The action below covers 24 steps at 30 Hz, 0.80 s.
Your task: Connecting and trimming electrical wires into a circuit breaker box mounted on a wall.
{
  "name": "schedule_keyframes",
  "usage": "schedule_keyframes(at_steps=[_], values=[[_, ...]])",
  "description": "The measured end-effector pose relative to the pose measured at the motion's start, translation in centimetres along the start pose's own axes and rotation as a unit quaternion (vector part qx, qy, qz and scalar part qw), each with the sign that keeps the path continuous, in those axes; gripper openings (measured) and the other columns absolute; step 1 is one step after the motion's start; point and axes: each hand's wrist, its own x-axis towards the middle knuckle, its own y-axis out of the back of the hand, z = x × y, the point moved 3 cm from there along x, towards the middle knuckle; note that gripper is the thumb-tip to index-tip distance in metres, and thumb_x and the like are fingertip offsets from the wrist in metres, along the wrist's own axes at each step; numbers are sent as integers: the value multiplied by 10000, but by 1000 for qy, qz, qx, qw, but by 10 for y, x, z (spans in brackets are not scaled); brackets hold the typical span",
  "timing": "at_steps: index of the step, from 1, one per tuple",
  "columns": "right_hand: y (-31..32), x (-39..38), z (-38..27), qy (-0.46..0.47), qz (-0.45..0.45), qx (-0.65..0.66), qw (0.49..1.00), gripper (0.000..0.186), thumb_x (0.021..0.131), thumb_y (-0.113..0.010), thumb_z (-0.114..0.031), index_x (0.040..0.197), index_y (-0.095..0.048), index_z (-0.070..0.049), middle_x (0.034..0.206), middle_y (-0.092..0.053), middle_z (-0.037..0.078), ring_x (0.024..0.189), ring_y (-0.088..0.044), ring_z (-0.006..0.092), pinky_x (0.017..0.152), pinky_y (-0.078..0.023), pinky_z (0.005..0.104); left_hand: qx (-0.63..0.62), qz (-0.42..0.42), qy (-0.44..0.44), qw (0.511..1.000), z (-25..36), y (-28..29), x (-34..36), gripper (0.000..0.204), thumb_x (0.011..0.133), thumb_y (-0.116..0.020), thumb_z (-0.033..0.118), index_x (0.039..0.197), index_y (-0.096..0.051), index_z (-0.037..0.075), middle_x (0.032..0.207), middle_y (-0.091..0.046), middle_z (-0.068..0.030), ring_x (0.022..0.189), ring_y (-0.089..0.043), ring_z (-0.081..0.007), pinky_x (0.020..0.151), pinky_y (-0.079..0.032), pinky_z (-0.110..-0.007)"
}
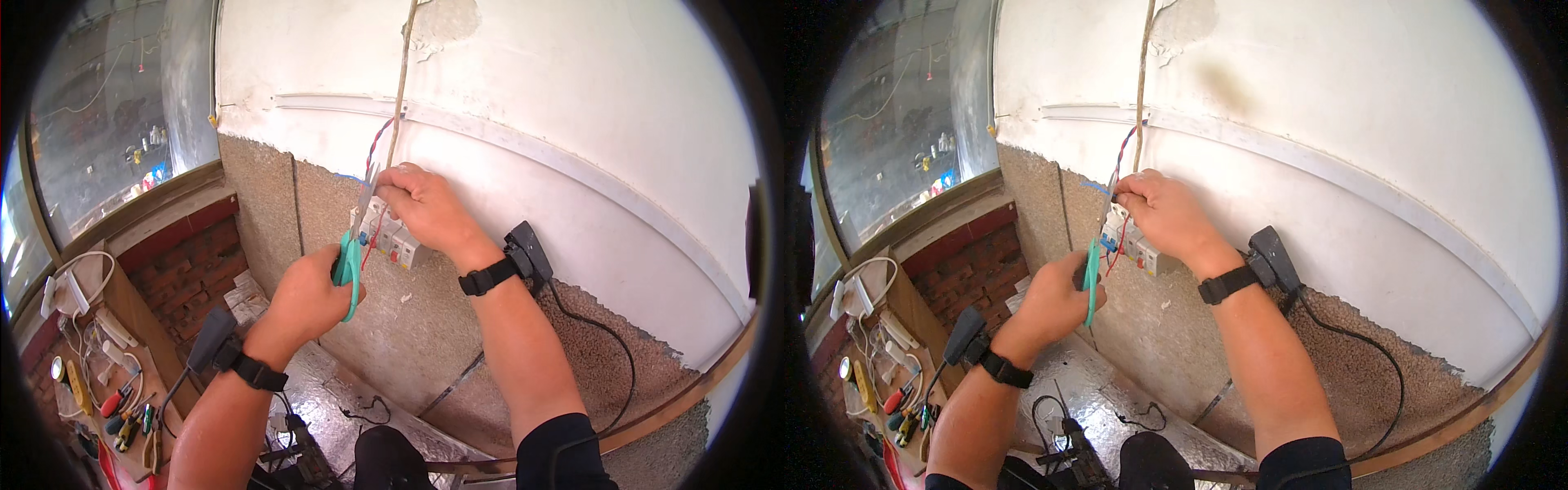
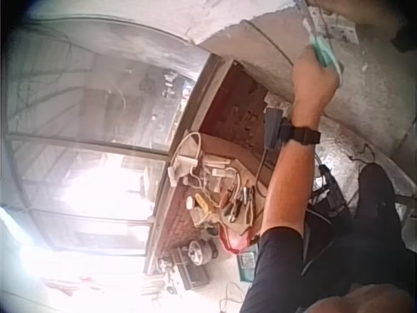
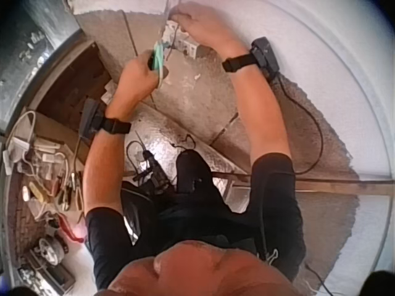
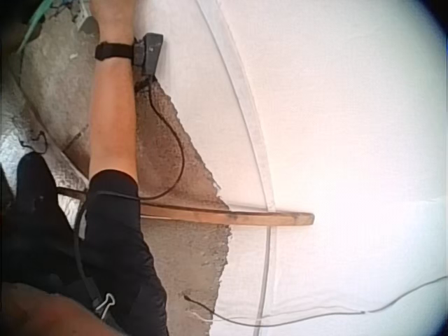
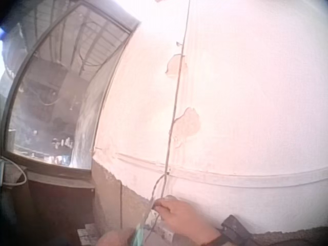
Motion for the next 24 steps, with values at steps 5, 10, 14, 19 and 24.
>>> schedule_keyframes(at_steps=[5, 10, 14, 19, 24], values=[[-1, 2, 2, -1, -3, 2, 1000, 240, 973, -589, -192, 1090, -712, -22, 1070, -693, 182, 991, -661, 347, 864, -515, 409, -11, -14, 8, 1000, 3, 1, 3, 429, 777, -674, 182, 1126, -644, -64, 827, -675, -244, 757, -676, -341, 746, -543, -422], [-1, 1, 1, 3, -3, 9, 1000, 242, 971, -590, -194, 1088, -710, -20, 1068, -692, 191, 989, -661, 354, 864, -514, 415, -11, -11, 18, 1000, 4, 0, 4, 434, 771, -678, 178, 1127, -643, -66, 834, -678, -245, 761, -679, -341, 749, -543, -418], [-1, 2, 2, 4, -4, 3, 1000, 243, 970, -590, -196, 1087, -710, -20, 1067, -691, 194, 987, -660, 358, 865, -512, 419, -8, -10, 15, 1000, 4, -1, 4, 449, 763, -685, 172, 1141, -641, -66, 856, -683, -247, 781, -683, -345, 759, -544, -415], [-3, 2, 3, 21, 1, 7, 1000, 246, 972, -587, -200, 1085, -710, -20, 1066, -691, 194, 985, -658, 364, 864, -511, 425, -2, -12, 17, 1000, 5, 0, 5, 480, 764, -684, 169, 1179, -631, -67, 872, -682, -251, 794, -684, -353, 769, -544, -419], [-3, 3, 3, 46, 12, -5, 999, 246, 970, -590, -207, 1066, -710, -15, 1050, -687, 213, 980, -655, 385, 851, -513, 435, 3, -11, 23, 1000, 4, -1, 6, 488, 765, -682, 168, 1189, -629, -69, 876, -679, -265, 810, -691, -361, 773, -545, -426]])
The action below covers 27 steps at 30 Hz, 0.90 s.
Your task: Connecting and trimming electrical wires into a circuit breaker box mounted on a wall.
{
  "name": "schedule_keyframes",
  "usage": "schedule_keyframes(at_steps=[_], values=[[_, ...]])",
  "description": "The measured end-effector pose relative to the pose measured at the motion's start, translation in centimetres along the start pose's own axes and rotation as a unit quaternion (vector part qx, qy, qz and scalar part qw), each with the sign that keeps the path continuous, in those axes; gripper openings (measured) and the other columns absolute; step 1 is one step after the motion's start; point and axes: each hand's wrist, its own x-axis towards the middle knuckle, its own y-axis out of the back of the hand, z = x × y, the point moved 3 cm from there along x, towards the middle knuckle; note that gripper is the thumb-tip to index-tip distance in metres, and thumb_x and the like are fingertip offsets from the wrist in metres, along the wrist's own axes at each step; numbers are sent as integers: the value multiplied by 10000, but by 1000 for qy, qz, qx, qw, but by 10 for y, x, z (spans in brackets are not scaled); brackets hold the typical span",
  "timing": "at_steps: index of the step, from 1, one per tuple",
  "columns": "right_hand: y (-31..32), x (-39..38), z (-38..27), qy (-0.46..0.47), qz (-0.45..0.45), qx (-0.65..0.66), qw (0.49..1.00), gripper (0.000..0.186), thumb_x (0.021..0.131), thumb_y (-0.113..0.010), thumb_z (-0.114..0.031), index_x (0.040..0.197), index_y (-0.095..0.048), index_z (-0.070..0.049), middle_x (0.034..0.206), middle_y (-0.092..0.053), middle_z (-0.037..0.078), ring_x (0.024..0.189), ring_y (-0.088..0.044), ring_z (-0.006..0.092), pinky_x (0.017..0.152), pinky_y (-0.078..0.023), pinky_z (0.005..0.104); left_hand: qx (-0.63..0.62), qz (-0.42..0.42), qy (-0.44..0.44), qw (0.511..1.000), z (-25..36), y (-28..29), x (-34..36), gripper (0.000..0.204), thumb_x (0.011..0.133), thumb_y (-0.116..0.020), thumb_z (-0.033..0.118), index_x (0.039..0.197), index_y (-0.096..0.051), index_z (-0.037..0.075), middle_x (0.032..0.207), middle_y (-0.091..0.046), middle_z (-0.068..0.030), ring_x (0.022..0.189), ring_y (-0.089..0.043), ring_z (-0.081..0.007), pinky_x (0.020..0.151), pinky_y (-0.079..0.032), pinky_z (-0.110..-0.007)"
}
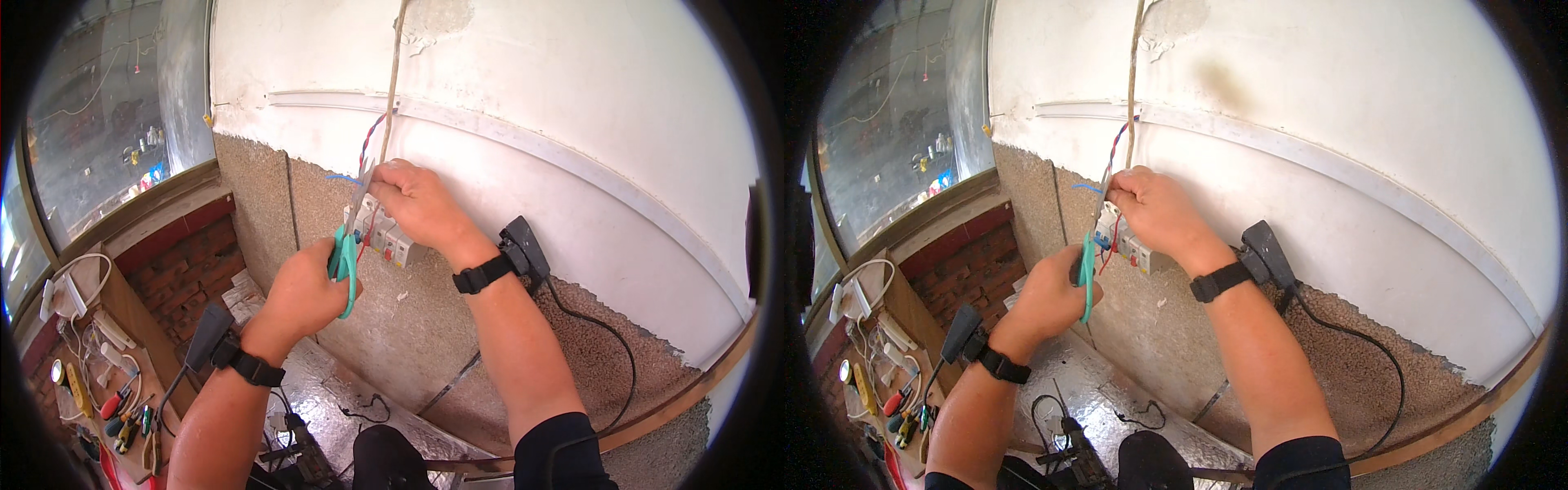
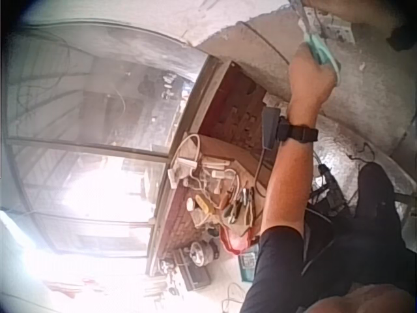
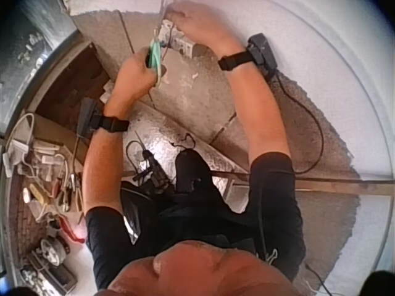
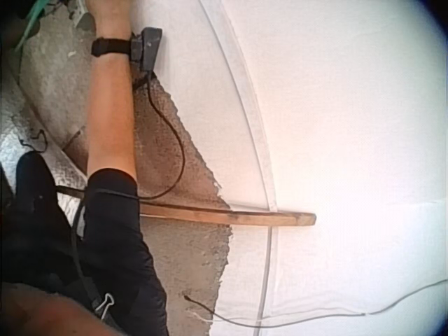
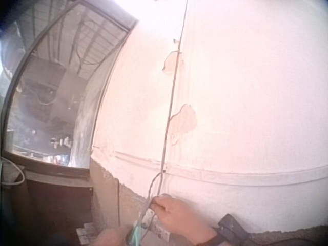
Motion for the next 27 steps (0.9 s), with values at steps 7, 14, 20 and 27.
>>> schedule_keyframes(at_steps=[7, 14, 20, 27], values=[[1, 1, 1, -16, -12, -11, 1000, 239, 967, -597, -161, 1130, -706, -24, 1000, -675, 165, 932, -655, 280, 844, -500, 372, 15, 28, -22, 999, -2, -4, 1, 431, 763, -671, 154, 1135, -636, -60, 878, -666, -275, 824, -670, -423, 785, -533, -450], [-3, 1, 5, 3, 7, 12, 1000, 248, 963, -591, -208, 1067, -713, -19, 1063, -689, 213, 986, -659, 380, 854, -514, 435, 18, 43, -39, 998, -7, -10, 1, 371, 775, -658, 144, 1091, -636, -49, 872, -660, -280, 821, -655, -444, 790, -527, -470], [0, 1, -2, -35, -12, -3, 999, 244, 959, -606, -172, 1101, -701, 1, 1047, -688, 170, 965, -666, 287, 869, -507, 377, 7, 56, -60, 997, -11, -13, -1, 322, 803, -647, 141, 1065, -639, -45, 848, -657, -279, 782, -648, -439, 762, -523, -475], [1, 2, 1, -10, -1, -17, 1000, 250, 955, -608, -191, 1082, -700, 3, 1038, -692, 179, 972, -665, 299, 876, -505, 376, -18, 50, -41, 998, -6, -17, -5, 270, 817, -637, 133, 1020, -638, -45, 785, -631, -280, 718, -638, -428, 702, -517, -465]])
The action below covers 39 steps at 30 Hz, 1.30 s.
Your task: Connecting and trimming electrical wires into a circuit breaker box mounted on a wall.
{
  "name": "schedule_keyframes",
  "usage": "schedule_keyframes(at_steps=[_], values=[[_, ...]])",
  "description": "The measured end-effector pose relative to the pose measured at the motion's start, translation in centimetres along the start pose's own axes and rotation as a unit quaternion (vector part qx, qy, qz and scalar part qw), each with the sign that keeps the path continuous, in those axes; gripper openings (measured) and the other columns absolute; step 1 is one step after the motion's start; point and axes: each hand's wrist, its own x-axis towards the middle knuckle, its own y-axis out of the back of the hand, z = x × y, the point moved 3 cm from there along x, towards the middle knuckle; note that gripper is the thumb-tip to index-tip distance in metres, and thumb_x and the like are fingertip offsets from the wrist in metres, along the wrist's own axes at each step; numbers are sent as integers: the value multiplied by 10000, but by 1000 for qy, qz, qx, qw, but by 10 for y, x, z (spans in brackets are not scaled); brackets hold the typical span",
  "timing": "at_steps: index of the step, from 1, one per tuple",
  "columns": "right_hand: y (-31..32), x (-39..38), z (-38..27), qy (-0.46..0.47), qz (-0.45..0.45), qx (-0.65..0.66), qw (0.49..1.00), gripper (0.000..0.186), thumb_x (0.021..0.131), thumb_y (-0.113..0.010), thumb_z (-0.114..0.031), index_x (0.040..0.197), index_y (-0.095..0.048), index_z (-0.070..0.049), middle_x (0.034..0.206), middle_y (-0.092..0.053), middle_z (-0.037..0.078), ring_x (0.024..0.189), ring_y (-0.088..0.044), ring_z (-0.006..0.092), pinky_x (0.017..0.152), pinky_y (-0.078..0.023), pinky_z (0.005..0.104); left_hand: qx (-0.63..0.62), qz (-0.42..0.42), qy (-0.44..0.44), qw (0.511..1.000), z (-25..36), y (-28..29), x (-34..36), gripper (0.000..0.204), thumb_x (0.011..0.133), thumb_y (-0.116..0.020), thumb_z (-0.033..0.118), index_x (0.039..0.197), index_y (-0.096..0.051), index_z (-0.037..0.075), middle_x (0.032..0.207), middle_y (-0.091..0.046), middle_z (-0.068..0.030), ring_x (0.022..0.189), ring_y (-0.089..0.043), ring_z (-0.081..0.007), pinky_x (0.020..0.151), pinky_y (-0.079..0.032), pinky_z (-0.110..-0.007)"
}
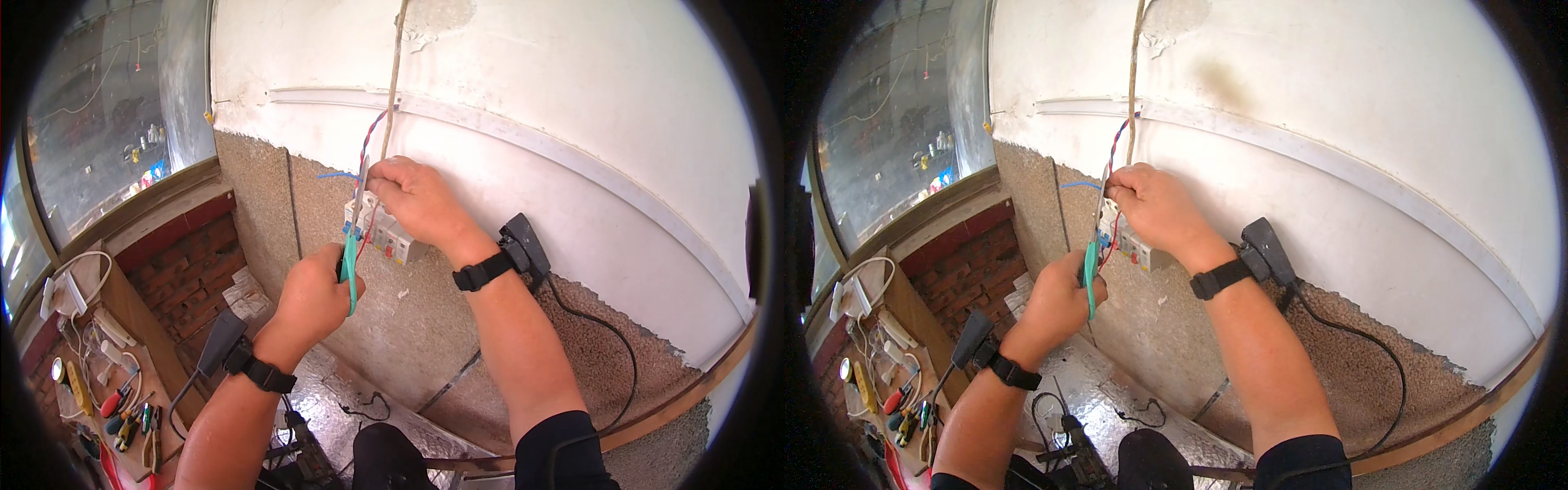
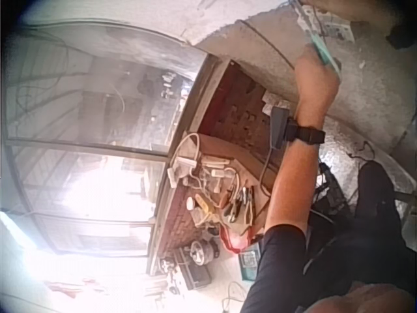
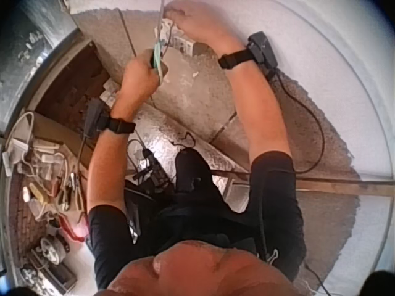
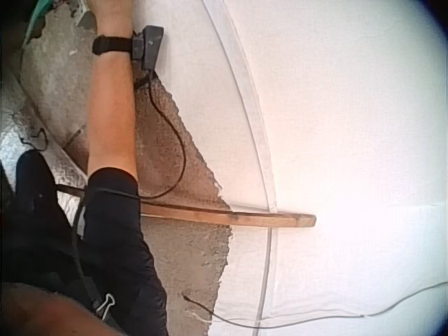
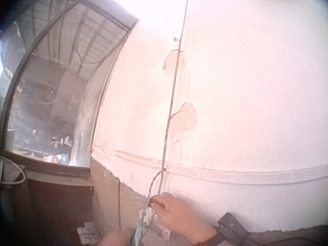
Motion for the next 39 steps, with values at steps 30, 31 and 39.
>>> schedule_keyframes(at_steps=[30, 31, 39], values=[[1, -4, 9, 0, -6, 36, 999, 266, 939, -583, -187, 1065, -745, -19, 1086, -712, 188, 1005, -679, 341, 885, -529, 403, -225, 131, 84, 962, 12, 19, 34, 335, 861, -697, 107, 1129, -602, -71, 940, -693, -103, 844, -690, -153, 725, -542, -293], [6, -6, 8, 2, -2, 39, 999, 266, 939, -583, -187, 1065, -745, -19, 1086, -712, 188, 1005, -679, 341, 885, -529, 403, -270, 144, 61, 950, 20, 21, 39, 371, 859, -701, 95, 1164, -579, -77, 973, -690, -111, 854, -688, -162, 736, -546, -294], [-3, -1, 10, -14, -24, 116, 993, 229, 913, -628, -28, 1138, -656, 5, 1027, -718, 110, 969, -683, 176, 855, -535, 319, -324, 127, 40, 937, 33, 17, 64, 453, 849, -717, 60, 1239, -531, -79, 1021, -675, -116, 878, -670, -169, 759, -546, -296]])
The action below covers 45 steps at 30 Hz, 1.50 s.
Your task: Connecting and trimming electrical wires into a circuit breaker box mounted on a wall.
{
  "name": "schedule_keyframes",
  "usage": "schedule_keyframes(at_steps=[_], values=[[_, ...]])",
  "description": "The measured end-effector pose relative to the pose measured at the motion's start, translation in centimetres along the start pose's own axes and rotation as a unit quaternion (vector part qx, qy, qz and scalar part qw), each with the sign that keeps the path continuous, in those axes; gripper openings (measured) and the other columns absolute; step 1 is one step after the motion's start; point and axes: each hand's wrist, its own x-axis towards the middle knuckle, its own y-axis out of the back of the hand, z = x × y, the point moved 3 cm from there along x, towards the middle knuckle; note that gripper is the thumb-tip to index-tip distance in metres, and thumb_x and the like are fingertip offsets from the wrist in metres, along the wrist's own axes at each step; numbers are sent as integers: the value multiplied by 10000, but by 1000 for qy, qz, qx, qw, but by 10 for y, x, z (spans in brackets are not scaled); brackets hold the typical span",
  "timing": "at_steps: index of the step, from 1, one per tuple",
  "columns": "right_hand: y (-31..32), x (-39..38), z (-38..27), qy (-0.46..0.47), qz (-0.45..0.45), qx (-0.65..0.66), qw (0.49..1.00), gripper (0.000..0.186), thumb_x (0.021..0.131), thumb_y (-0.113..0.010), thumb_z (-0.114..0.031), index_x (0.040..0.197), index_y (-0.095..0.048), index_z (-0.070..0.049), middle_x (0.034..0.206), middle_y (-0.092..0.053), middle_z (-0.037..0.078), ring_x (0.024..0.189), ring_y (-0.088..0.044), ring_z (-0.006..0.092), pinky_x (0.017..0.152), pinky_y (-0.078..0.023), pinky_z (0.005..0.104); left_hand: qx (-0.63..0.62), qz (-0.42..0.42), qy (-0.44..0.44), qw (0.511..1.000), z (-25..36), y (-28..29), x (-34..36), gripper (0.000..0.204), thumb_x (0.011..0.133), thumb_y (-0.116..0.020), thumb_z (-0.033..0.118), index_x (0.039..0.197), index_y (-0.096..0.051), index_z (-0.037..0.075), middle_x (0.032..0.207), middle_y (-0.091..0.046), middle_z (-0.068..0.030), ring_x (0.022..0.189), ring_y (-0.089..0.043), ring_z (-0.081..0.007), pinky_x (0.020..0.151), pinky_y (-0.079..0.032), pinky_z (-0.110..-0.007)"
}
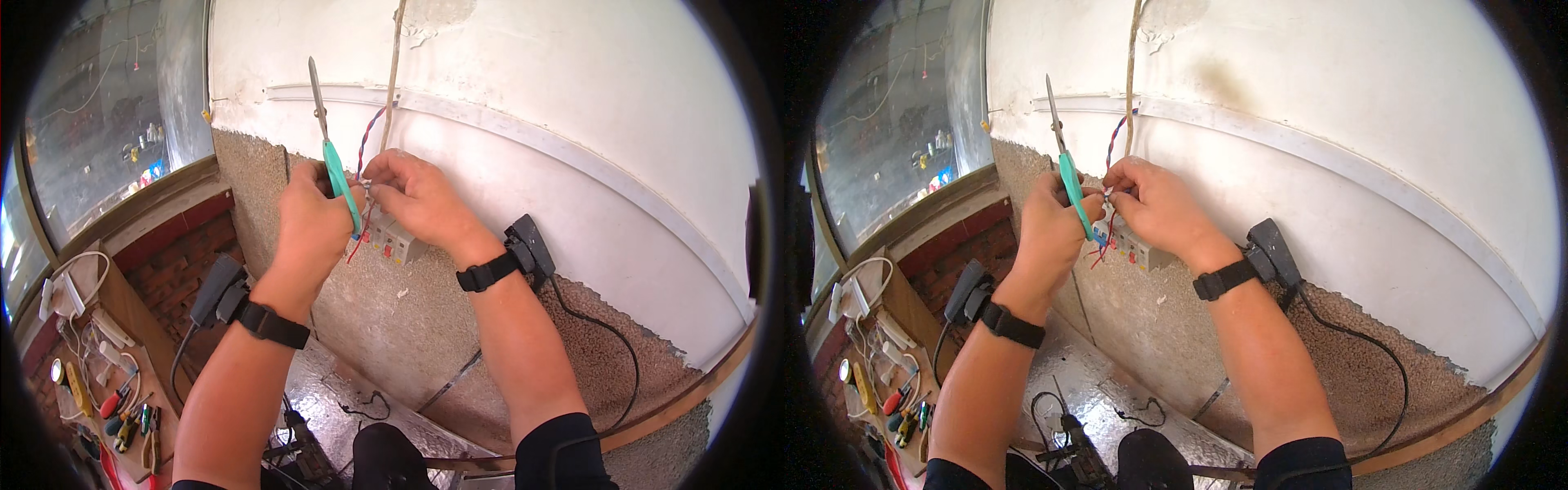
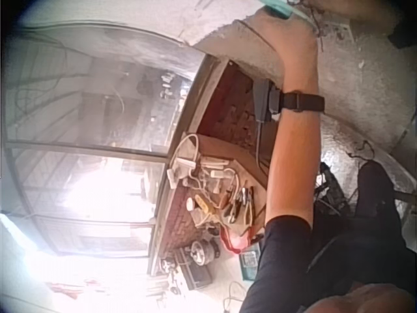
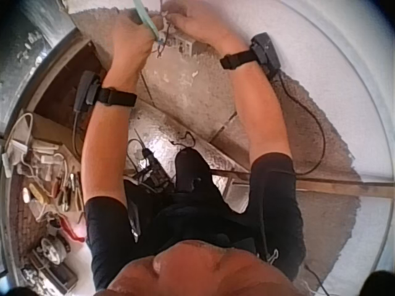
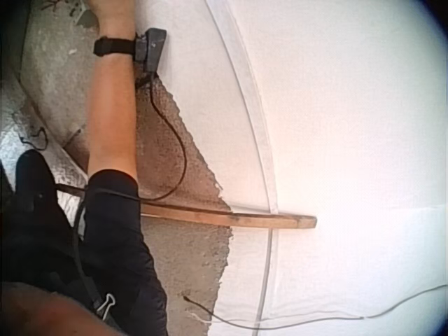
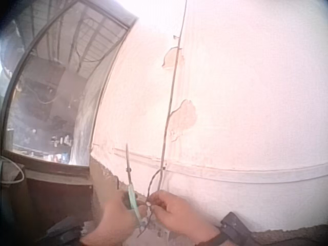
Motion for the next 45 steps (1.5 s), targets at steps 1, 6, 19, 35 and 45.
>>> schedule_keyframes(at_steps=[1, 6, 19, 35, 45], values=[[0, 0, -2, 0, 0, 0, 1000, 229, 913, -628, -28, 1138, -656, 5, 1027, -718, 110, 969, -683, 176, 855, -535, 319, 13, 12, 0, 1000, -2, 0, 1, 447, 846, -720, 57, 1228, -532, -79, 1021, -673, -117, 874, -669, -169, 756, -544, -297], [2, -3, -11, 25, 15, -105, 994, 169, 915, -648, -96, 1045, -697, 0, 997, -711, 128, 924, -686, 206, 829, -535, 338, 9, 31, 10, 999, -3, 0, 4, 442, 843, -723, 52, 1219, -531, -79, 1019, -669, -117, 856, -665, -168, 746, -537, -298], [-1, 1, 3, 9, 52, -45, 998, 162, 957, -632, -142, 1024, -678, -1, 825, -663, 34, 724, -617, 118, 689, -508, 298, 302, -65, -28, 951, -53, 41, -42, 448, 802, -702, 97, 1200, -557, -49, 1047, -695, -193, 939, -704, -269, 810, -556, -372], [-1, 1, -2, -79, 15, 6, 997, 171, 965, -612, -132, 1042, -678, 5, 862, -682, 27, 750, -644, 115, 716, -520, 285, 380, -123, 3, 917, -48, 13, -48, 497, 787, -719, 180, 1175, -518, -58, 981, -663, -297, 951, -661, -476, 849, -514, -501], [-1, 2, 2, -61, 16, -17, 998, 195, 960, -613, -121, 1077, -698, 9, 892, -707, 32, 754, -633, 116, 729, -520, 277, 389, -113, -16, 914, -46, 9, -49, 373, 807, -705, 168, 1063, -519, -30, 936, -656, -318, 925, -642, -519, 825, -504, -546]])
